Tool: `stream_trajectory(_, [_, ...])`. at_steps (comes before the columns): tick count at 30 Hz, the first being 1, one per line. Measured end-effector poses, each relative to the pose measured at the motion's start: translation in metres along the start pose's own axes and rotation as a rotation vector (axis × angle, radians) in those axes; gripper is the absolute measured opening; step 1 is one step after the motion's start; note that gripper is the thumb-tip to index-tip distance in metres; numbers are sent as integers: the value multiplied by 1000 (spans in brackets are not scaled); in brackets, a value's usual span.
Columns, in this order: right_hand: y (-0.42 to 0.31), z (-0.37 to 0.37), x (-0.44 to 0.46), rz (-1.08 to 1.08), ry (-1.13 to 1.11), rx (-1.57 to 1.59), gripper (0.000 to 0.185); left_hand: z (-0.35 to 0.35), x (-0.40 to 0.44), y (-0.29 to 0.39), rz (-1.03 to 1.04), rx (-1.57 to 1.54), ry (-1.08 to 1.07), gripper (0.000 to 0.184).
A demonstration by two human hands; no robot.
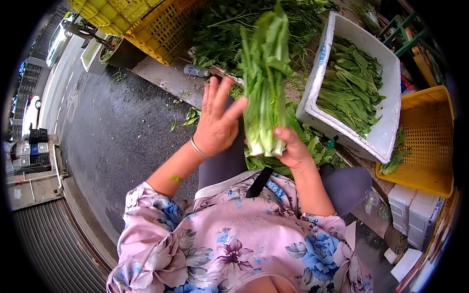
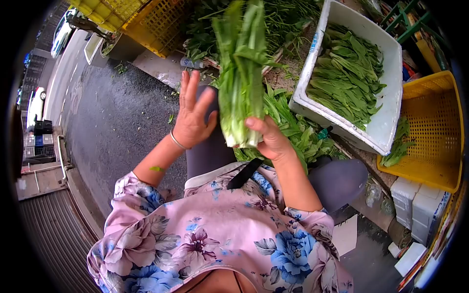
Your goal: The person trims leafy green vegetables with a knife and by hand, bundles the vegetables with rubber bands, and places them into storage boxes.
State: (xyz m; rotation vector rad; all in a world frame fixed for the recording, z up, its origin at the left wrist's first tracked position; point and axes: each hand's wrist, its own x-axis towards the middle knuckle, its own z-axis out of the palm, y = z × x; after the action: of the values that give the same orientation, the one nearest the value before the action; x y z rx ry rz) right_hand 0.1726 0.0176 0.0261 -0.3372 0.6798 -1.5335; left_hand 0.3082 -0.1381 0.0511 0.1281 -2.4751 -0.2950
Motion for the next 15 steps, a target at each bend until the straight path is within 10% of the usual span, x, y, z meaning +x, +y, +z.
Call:
stream_trajectory(5, [-3,-10,-15,1,37,91,70,30,-17,14,-1080,-1701,-12,83])
stream_trajectory(8, [15,-19,-15,119,11,130,60,47,-1,19,-926,-2005,-215,67])
stream_trajectory(13, [23,-13,-35,183,284,-189,55,73,-17,21,-1233,-2124,-316,48])
stream_trajectory(15, [14,-51,-46,269,591,-1068,53,80,-25,18,-1266,-2278,-362,47])
